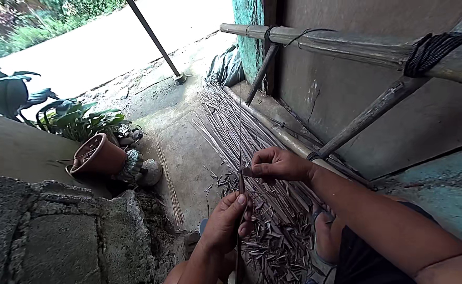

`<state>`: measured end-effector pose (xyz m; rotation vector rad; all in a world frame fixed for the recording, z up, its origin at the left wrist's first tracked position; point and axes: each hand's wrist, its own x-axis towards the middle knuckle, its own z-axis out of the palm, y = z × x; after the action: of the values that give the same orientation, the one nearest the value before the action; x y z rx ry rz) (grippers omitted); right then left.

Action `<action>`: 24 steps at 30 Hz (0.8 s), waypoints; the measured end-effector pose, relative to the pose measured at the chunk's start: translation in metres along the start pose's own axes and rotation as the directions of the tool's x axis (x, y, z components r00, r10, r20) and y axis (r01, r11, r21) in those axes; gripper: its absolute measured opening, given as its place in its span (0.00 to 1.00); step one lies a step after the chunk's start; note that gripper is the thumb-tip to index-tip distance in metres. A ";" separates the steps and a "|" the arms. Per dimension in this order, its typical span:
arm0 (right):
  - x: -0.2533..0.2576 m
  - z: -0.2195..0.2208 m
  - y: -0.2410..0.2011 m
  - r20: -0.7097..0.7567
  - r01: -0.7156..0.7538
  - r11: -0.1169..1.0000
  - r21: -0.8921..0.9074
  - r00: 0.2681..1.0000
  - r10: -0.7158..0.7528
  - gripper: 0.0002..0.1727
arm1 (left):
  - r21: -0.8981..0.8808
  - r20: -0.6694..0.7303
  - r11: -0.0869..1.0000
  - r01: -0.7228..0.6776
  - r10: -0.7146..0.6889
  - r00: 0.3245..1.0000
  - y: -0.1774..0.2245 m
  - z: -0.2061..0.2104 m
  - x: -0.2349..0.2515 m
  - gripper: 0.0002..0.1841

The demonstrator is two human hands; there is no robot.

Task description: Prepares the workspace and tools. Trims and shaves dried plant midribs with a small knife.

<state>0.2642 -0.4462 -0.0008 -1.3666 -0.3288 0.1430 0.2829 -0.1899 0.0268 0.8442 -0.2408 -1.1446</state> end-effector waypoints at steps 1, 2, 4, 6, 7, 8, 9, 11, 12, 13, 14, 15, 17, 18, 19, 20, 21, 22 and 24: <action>0.000 0.001 0.000 -0.043 0.005 1.000 -0.003 0.999 -0.005 0.11 | -0.003 -0.008 1.000 -0.007 0.007 1.000 0.000 0.000 0.001 0.13; 0.000 0.003 0.000 -0.091 0.002 1.000 -0.006 0.996 -0.003 0.11 | -0.003 -0.016 1.000 -0.017 0.017 1.000 0.001 -0.001 0.002 0.13; 0.001 0.009 -0.002 -0.208 -0.010 1.000 -0.001 0.978 0.010 0.10 | -0.001 -0.031 1.000 -0.031 0.031 0.999 0.003 -0.002 0.003 0.12; 0.003 0.012 -0.005 -0.361 -0.003 0.999 0.035 0.933 0.016 0.10 | 0.015 -0.040 1.000 -0.026 0.027 0.999 0.004 -0.001 0.002 0.12; 0.005 0.009 -0.006 -0.420 0.013 0.998 0.062 0.908 0.014 0.10 | 0.028 -0.045 0.999 -0.019 0.020 0.999 0.002 0.001 0.001 0.12; 0.005 0.006 -0.008 -0.441 0.022 0.996 0.086 0.897 0.018 0.10 | 0.037 -0.048 0.999 -0.013 0.015 0.999 0.001 0.002 0.000 0.12; 0.003 0.003 -0.011 -0.425 0.023 0.993 0.113 0.905 0.028 0.10 | 0.043 -0.052 0.999 -0.012 0.014 0.999 -0.002 0.003 0.000 0.13; -0.002 0.002 -0.014 -0.301 -0.008 0.988 0.154 0.952 0.055 0.08 | 0.056 -0.054 0.998 -0.029 0.032 0.998 -0.004 0.001 0.001 0.18; -0.004 0.003 -0.014 -0.211 -0.037 0.986 0.162 0.975 0.071 0.10 | 0.052 -0.062 0.998 -0.039 0.042 0.997 -0.005 -0.001 0.002 0.19; -0.005 0.006 -0.014 -0.121 -0.069 0.985 0.160 0.989 0.089 0.14 | 0.041 -0.073 0.998 -0.052 0.055 0.996 -0.005 -0.003 0.003 0.20; -0.005 0.011 -0.014 -0.040 -0.102 0.983 0.153 0.993 0.110 0.18 | 0.032 -0.086 0.997 -0.067 0.069 0.994 -0.005 -0.003 0.004 0.19; -0.005 0.015 -0.014 0.026 -0.133 0.981 0.139 0.991 0.130 0.20 | 0.031 -0.089 0.997 -0.077 0.080 0.993 -0.005 -0.003 0.005 0.17; -0.004 0.023 -0.010 0.088 -0.162 0.977 0.135 0.985 0.151 0.19 | 0.009 -0.064 0.996 -0.086 0.087 0.994 -0.005 -0.003 0.006 0.15; -0.004 0.025 -0.008 0.095 -0.159 0.976 0.149 0.985 0.146 0.18 | -0.007 -0.045 0.997 -0.082 0.082 0.996 -0.005 -0.004 0.005 0.14; -0.003 0.025 -0.007 0.091 -0.152 0.975 0.163 0.986 0.138 0.17 | -0.031 -0.029 0.997 -0.072 0.071 0.997 -0.005 -0.004 0.005 0.14; -0.003 0.024 -0.007 0.079 -0.141 0.975 0.173 0.988 0.129 0.17 | -0.059 -0.003 0.997 -0.055 0.055 0.998 -0.005 -0.004 0.004 0.13; -0.003 0.022 -0.008 0.056 -0.128 0.976 0.176 0.991 0.120 0.17 | -0.085 0.031 0.996 -0.036 0.038 0.999 -0.004 -0.004 0.004 0.12; -0.003 0.020 -0.010 0.030 -0.114 0.977 0.183 0.993 0.110 0.16 | -0.117 0.062 0.993 -0.014 0.021 0.998 -0.003 -0.005 0.004 0.12; -0.002 0.016 -0.012 0.009 -0.094 0.978 0.186 0.996 0.094 0.16 | -0.180 0.121 0.983 0.024 -0.002 0.993 -0.002 -0.006 0.004 0.12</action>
<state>0.2560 -0.4346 0.0130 -1.1969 -0.2440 0.2463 0.2860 -0.1907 0.0206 0.6175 -0.2268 -1.2119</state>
